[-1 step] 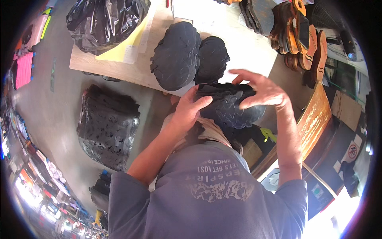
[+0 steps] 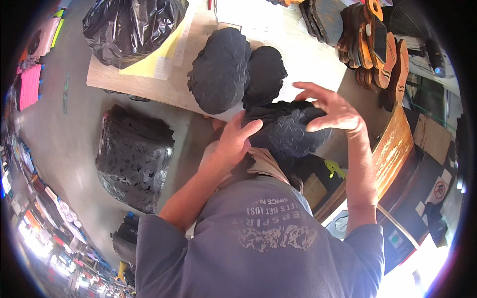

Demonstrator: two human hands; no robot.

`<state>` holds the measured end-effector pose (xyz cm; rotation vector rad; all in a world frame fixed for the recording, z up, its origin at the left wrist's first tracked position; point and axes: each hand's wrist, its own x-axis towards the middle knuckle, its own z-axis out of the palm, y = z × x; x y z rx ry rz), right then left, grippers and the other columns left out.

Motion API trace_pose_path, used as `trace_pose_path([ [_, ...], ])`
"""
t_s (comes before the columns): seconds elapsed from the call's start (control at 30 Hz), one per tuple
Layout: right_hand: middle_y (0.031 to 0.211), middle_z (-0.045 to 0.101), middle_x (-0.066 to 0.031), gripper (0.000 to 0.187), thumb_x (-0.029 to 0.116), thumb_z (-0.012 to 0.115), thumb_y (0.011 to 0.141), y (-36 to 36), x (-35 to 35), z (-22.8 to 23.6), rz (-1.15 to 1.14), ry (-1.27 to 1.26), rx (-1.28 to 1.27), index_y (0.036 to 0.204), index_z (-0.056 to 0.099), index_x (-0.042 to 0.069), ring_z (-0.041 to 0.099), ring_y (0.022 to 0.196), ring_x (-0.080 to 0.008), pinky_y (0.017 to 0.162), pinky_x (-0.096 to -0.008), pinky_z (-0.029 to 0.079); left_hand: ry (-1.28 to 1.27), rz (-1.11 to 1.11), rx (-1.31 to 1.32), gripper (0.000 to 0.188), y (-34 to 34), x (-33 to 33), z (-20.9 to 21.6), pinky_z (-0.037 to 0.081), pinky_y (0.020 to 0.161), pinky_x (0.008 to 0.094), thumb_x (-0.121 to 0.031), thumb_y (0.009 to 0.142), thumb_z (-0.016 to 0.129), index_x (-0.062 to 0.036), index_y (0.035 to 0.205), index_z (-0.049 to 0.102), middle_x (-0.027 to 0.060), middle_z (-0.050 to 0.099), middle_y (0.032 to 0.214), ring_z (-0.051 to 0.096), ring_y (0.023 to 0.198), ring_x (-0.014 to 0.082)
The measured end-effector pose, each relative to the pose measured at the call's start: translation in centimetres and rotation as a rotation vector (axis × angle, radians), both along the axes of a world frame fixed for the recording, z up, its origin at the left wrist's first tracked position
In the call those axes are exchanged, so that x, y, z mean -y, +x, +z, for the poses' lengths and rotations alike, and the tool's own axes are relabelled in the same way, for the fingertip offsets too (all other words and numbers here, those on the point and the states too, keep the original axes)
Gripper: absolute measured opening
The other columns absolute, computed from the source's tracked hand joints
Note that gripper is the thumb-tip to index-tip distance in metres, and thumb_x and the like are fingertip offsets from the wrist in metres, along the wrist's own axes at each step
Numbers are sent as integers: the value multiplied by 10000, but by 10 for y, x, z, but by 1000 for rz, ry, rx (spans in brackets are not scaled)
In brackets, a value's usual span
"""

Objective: The person uses a green handheld air blower to clean black rubber shoe soles, then places them into a black plastic bag and ties it. The person also handles a black rubber sheet on a workbench, folding and arranging it.

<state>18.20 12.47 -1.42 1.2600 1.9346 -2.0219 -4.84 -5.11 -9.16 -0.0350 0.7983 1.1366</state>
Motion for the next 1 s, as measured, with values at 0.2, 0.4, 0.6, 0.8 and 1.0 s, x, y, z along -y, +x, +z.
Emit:
trace_pose_path([
  [0.2, 1378, 621, -116, 847, 64, 878, 717, 6, -7, -35, -266, 111, 11, 1485, 526, -5, 572, 1221, -175, 1093, -312, 416, -144, 222, 261, 410, 28, 8, -17, 494, 1083, 362, -185, 1060, 618, -27, 1422, 508, 77, 624, 1364, 608, 1273, 192],
  [0.4, 1347, 650, -132, 720, 8, 788, 796, -51, -57, -66, -138, 251, -137, 1472, 541, 16, 603, 1245, -221, 1119, -347, 447, -279, 277, 235, 378, 33, 1, -28, 438, 1162, 410, -203, 1081, 584, -15, 1401, 515, 87, 576, 1409, 559, 1303, 215],
  [0.6, 1166, 744, -137, 614, 234, 836, 783, -70, -51, -103, -221, 277, 15, 1339, 668, 34, 674, 1116, -223, 1010, -347, 512, -318, 238, 35, 180, 32, 5, -30, 539, 1043, 399, -158, 1089, 554, -2, 1175, 574, 75, 636, 1179, 648, 1081, 213],
  [0.8, 1222, 703, -210, 546, 298, 817, 852, -72, -34, -90, -192, 759, -14, 1293, 678, 8, 683, 1136, -326, 1027, -389, 519, -255, -32, -532, 205, -8, 33, -15, 544, 945, 339, -168, 1078, 585, -6, 1185, 650, 67, 690, 1142, 673, 1052, 204],
  [1.0, 1354, 608, -244, 390, 281, 773, 919, -106, 25, -68, -291, 1012, 0, 1141, 726, -35, 572, 1291, -396, 1088, -490, 479, -3, 191, -1416, 357, -76, 16, 16, 509, 992, 327, -163, 1063, 613, 1, 1380, 613, 128, 669, 1324, 648, 1143, 190],
])
